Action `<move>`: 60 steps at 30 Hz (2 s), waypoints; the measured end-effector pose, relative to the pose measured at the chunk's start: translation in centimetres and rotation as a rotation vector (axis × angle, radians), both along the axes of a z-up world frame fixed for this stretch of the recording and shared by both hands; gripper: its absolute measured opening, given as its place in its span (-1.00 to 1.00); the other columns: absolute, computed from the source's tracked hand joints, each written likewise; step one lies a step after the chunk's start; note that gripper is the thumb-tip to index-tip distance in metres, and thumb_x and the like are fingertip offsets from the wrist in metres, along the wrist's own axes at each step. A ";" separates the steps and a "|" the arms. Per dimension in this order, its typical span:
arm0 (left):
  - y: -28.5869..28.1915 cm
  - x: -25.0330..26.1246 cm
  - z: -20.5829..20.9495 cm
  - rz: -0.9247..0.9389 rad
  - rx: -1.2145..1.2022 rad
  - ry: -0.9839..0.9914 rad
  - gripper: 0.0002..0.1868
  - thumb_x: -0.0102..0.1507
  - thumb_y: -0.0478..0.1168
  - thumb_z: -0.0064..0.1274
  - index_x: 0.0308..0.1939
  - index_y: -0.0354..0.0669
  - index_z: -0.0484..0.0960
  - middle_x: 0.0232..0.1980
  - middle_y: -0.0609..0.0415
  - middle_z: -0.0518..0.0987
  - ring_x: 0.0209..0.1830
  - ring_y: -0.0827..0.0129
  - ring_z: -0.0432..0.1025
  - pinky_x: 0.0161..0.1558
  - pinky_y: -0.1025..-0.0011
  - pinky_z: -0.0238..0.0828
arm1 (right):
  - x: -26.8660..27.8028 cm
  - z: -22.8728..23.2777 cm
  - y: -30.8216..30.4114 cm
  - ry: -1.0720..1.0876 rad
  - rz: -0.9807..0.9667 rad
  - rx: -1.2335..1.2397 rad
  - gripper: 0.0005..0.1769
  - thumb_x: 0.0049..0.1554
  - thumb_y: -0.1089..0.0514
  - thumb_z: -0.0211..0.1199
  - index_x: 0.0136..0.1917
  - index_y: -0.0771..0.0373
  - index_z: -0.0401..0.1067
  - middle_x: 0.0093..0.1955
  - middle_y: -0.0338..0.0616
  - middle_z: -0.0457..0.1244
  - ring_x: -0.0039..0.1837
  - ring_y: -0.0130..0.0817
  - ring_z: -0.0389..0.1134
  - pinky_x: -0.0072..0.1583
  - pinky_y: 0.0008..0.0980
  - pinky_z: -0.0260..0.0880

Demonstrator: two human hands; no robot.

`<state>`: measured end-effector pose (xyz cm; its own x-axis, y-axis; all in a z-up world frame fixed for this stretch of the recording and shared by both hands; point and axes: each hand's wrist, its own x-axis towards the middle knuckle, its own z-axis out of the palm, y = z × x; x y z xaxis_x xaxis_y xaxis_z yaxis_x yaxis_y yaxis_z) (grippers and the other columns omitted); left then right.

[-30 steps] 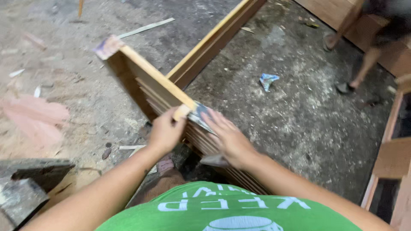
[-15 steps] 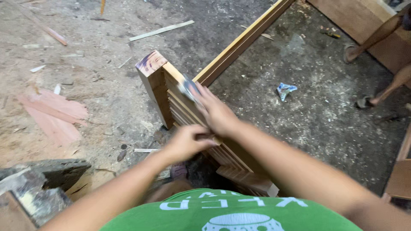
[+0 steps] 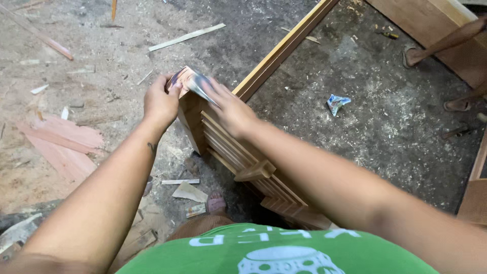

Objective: The person sands the edges and corners of a wooden bed frame using a handheld piece of sandpaper, moving along the slats and the outer frame components.

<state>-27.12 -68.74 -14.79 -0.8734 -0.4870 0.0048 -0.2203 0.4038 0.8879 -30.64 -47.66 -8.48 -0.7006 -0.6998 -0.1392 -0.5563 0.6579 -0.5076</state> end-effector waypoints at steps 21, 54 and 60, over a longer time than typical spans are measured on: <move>0.0 0.0 0.4 0.072 0.207 -0.001 -0.64 0.23 -0.21 0.31 0.09 -0.19 0.70 -0.18 0.08 0.70 -0.27 0.46 0.51 -0.17 0.44 0.46 | 6.9 3.2 8.2 0.125 -0.092 0.213 -0.15 0.19 0.34 0.01 0.64 -0.24 -0.04 0.73 -0.34 -0.20 0.66 -0.13 -0.04 0.54 -0.24 0.06; 2.7 10.7 5.3 0.544 0.717 -0.111 -0.68 0.45 -0.21 -0.26 0.18 -0.25 0.49 -0.22 0.08 0.58 -0.44 0.46 0.44 -0.41 0.42 0.47 | 3.2 3.4 -0.8 0.299 -0.252 -0.026 -0.39 0.24 -0.16 0.15 0.42 0.23 0.26 0.25 0.17 0.31 0.28 0.06 0.33 0.27 -0.01 0.29; 4.4 1.9 1.2 0.292 -0.110 0.350 -0.59 0.63 -0.11 -0.40 0.47 -0.27 0.27 0.02 -0.12 0.53 -0.10 0.28 0.47 -0.13 0.40 0.43 | 2.8 3.0 0.6 -0.074 -0.354 0.257 -0.17 0.26 -0.41 -0.17 0.57 0.13 0.06 0.49 0.13 0.16 0.36 0.15 0.30 0.35 0.01 0.30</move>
<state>-25.19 -64.33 -13.61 -0.6361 -0.6925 0.3403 -0.0335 0.4653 0.8845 -27.84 -47.03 -5.52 -0.8725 -0.3544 -0.3364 -0.2421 0.9115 -0.3324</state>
